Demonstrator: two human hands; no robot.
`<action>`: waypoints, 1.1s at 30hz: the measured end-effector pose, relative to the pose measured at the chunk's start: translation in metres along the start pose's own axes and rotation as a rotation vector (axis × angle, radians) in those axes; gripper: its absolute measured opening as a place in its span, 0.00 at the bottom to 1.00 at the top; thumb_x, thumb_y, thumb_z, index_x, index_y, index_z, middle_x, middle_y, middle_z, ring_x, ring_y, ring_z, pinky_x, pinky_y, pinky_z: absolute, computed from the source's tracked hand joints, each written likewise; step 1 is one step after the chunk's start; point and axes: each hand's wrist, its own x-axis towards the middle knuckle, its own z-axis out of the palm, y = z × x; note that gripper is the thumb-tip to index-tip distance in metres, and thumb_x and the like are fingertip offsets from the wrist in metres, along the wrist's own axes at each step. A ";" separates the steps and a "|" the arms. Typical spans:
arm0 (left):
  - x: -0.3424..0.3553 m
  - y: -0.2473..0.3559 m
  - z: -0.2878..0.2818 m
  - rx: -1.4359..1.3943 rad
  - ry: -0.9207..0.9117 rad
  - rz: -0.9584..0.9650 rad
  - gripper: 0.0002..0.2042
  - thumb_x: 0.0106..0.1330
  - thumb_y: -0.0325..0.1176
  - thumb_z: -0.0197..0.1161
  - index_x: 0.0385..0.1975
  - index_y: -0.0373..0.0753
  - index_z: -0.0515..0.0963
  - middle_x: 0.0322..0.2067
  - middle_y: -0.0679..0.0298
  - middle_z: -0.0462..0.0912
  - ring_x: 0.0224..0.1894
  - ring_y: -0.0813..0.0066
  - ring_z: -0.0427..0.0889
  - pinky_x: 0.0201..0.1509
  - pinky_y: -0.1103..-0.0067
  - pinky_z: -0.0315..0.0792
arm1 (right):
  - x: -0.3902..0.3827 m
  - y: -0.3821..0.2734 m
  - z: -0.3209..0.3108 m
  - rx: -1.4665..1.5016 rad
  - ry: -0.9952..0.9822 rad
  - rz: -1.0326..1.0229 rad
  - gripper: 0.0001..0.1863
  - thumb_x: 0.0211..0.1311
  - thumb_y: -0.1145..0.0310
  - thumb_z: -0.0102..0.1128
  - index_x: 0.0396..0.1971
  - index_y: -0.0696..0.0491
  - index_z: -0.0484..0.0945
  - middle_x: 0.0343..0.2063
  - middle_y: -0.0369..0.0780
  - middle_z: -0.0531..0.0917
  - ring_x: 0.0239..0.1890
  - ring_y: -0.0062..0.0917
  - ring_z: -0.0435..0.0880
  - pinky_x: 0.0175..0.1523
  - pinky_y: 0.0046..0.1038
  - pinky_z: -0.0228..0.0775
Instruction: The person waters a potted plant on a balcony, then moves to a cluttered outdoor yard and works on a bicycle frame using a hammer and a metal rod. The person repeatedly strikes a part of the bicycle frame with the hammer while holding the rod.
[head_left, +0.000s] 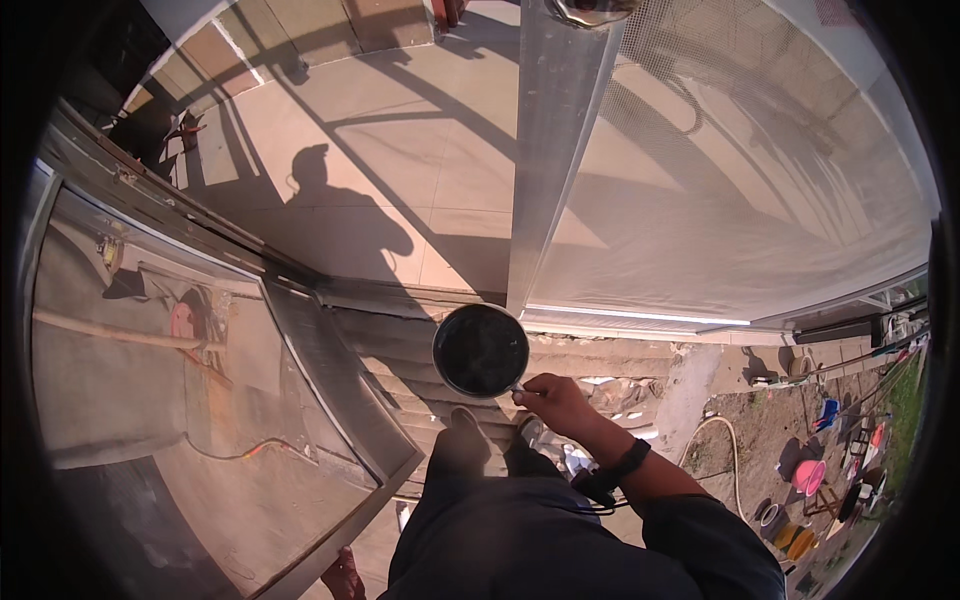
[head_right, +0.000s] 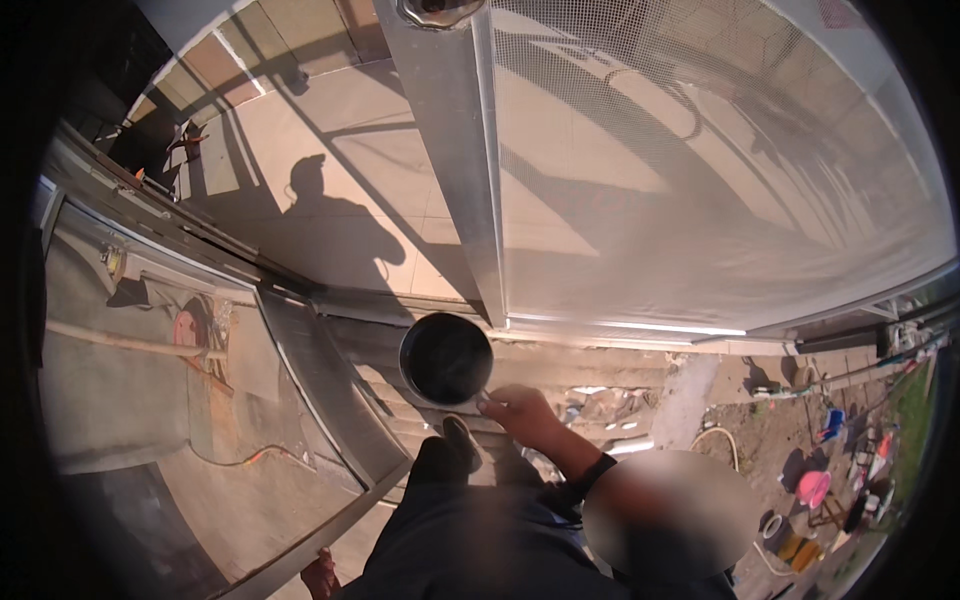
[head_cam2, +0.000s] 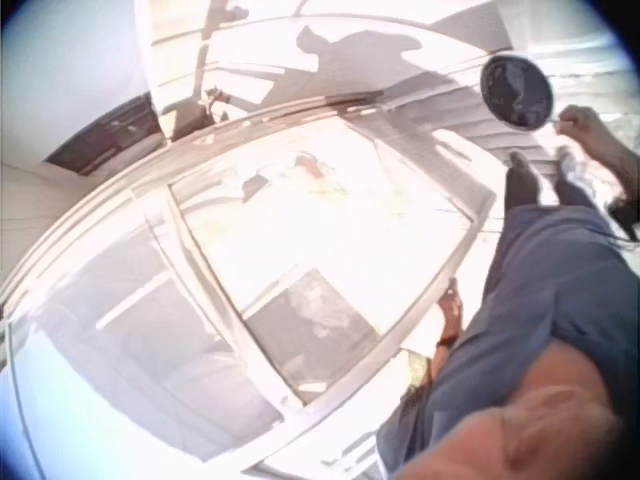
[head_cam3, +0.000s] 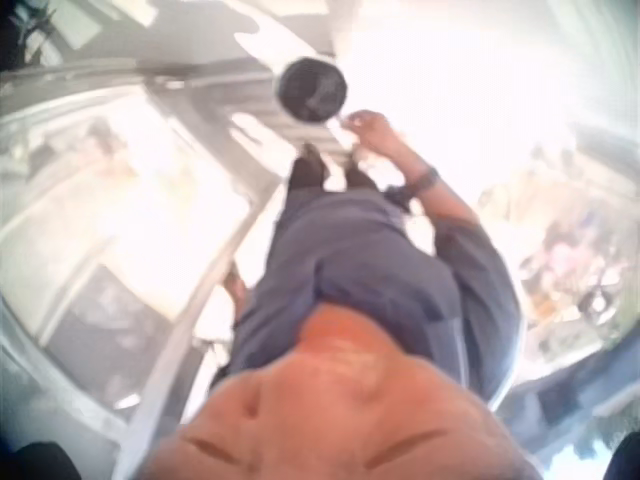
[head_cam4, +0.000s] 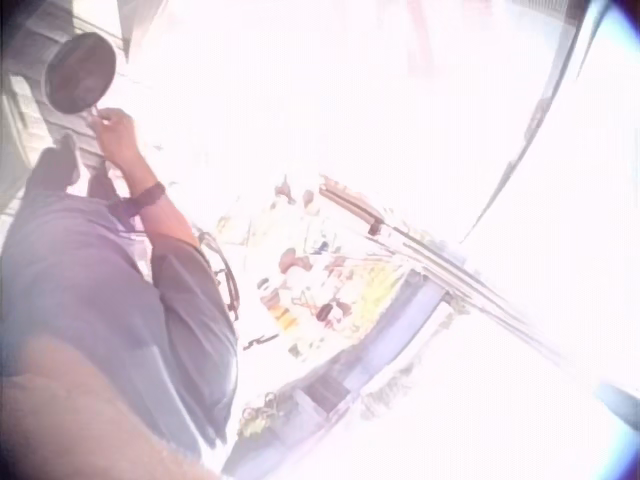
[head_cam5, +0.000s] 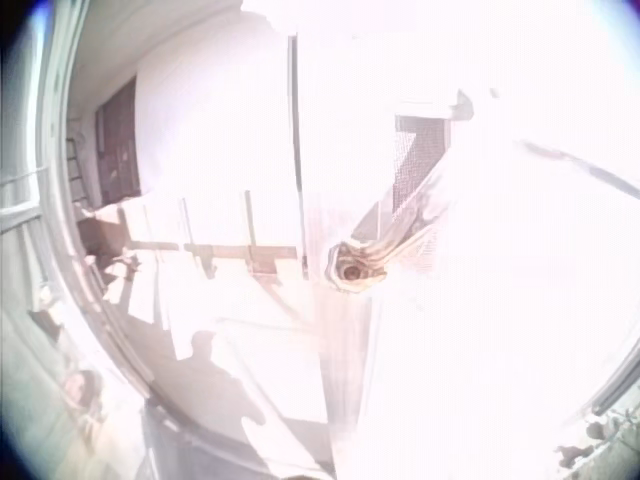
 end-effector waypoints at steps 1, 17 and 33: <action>0.004 -0.014 -0.013 0.058 0.016 -0.102 0.25 0.65 0.43 0.65 0.58 0.38 0.70 0.40 0.54 0.81 0.41 0.65 0.81 0.48 0.66 0.75 | 0.017 0.007 0.010 0.014 0.004 -0.032 0.16 0.63 0.57 0.66 0.35 0.58 0.84 0.31 0.49 0.84 0.36 0.39 0.84 0.43 0.35 0.74; 0.264 0.161 0.103 -0.011 -0.301 -0.775 0.19 0.72 0.42 0.52 0.53 0.34 0.69 0.39 0.53 0.80 0.32 0.64 0.83 0.31 0.73 0.77 | 0.287 -0.138 0.089 -0.030 0.204 0.193 0.14 0.66 0.60 0.64 0.31 0.57 0.85 0.19 0.30 0.76 0.25 0.13 0.68 0.31 0.22 0.60; 0.510 0.454 0.228 0.076 -0.589 -0.449 0.17 0.73 0.35 0.54 0.54 0.30 0.69 0.42 0.53 0.80 0.38 0.63 0.85 0.37 0.73 0.80 | 0.532 -0.299 -0.038 0.529 0.511 0.068 0.09 0.65 0.65 0.69 0.33 0.56 0.84 0.17 0.28 0.76 0.21 0.09 0.67 0.25 0.17 0.55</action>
